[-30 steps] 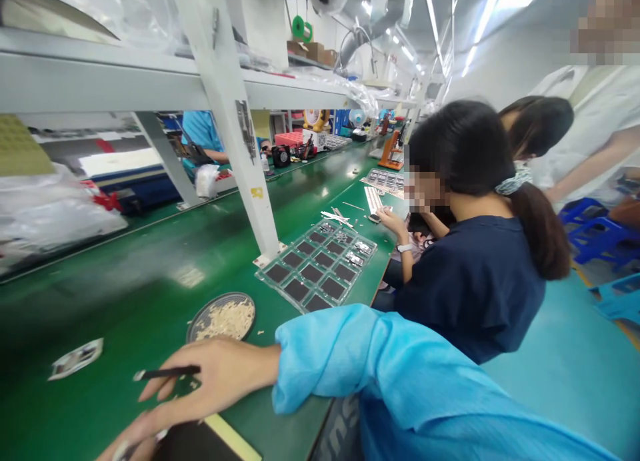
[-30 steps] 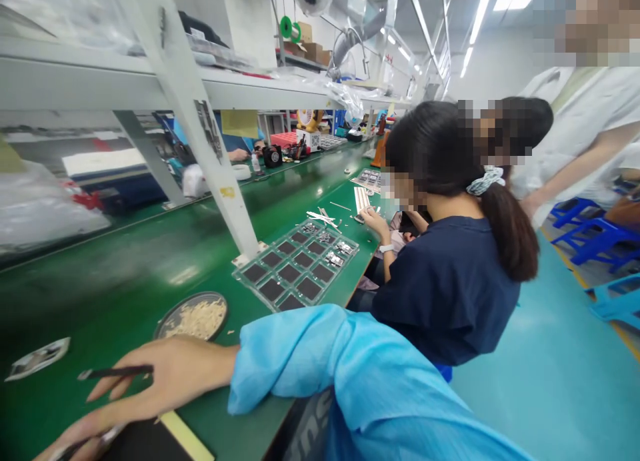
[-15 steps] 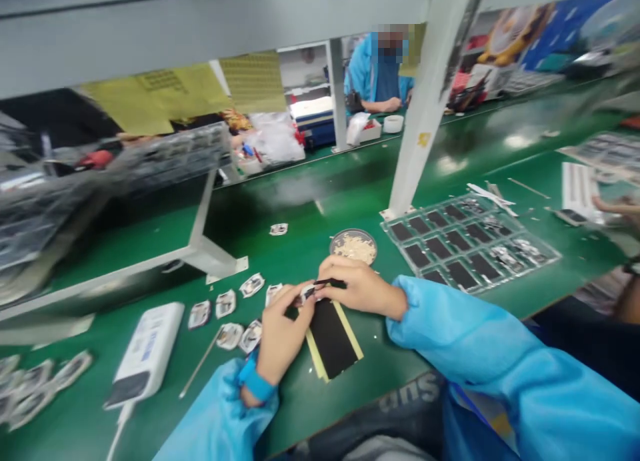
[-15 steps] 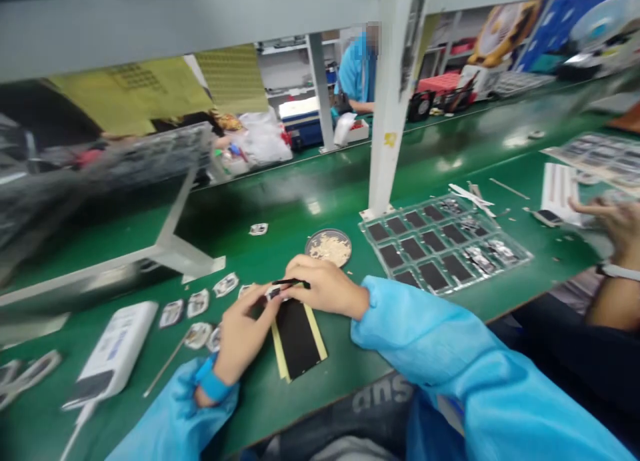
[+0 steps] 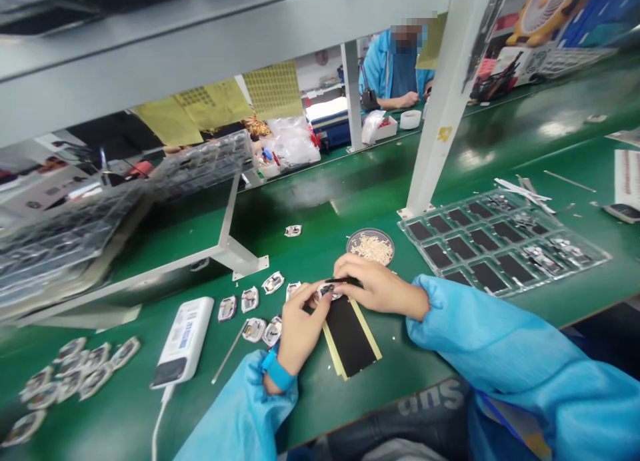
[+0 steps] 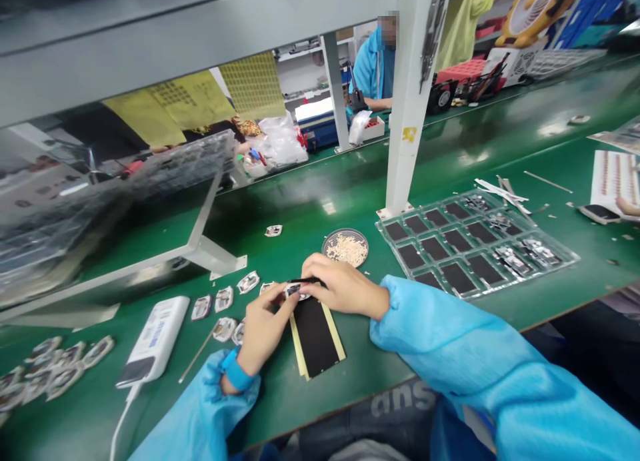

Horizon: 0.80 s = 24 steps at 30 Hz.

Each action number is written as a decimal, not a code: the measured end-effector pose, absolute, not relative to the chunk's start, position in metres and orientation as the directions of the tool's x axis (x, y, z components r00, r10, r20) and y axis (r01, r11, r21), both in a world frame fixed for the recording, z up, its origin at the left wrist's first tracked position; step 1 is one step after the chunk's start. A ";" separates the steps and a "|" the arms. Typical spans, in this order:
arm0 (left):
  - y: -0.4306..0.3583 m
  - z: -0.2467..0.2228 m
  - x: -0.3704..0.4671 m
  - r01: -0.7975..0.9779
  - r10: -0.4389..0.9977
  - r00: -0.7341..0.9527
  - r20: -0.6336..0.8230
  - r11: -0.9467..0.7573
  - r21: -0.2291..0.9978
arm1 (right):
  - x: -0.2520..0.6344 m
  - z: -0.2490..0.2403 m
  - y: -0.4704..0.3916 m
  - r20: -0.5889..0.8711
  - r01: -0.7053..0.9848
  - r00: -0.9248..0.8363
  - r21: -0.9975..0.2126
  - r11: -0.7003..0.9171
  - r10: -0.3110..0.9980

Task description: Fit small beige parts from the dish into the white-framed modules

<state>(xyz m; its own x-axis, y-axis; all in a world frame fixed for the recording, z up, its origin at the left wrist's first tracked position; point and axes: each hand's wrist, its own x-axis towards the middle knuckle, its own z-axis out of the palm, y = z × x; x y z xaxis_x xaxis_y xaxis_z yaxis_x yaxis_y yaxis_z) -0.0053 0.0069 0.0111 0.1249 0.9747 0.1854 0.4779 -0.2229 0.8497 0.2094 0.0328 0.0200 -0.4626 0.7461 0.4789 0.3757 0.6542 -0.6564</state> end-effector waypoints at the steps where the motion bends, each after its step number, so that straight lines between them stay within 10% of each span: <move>1: 0.008 0.010 -0.007 0.458 0.981 0.118 0.154 -0.192 0.868 | 0.217 0.021 0.038 0.488 0.396 -0.427 -0.655 0.643 0.761; 7: 0.010 0.006 -0.011 0.342 0.994 0.104 0.023 -0.058 0.938 | 0.260 0.020 0.065 0.418 0.730 -0.167 -0.557 0.397 0.893; 17: 0.012 0.014 -0.002 0.394 0.981 0.188 0.055 -0.126 0.911 | 0.212 0.020 0.034 0.508 0.397 -0.423 -0.640 0.658 0.750; 24: 0.068 0.027 -0.004 0.572 0.966 0.257 0.016 -0.165 0.804 | 0.221 0.019 0.047 0.576 0.422 -0.212 -0.675 0.605 0.790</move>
<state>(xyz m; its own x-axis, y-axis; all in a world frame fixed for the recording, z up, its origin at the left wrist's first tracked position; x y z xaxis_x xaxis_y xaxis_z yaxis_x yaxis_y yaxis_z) -0.0037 0.0683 0.0269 0.2574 0.9662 0.0155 0.5716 -0.1651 0.8038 0.2207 0.0474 0.0187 -0.2121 0.7897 0.5757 0.4223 0.6053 -0.6748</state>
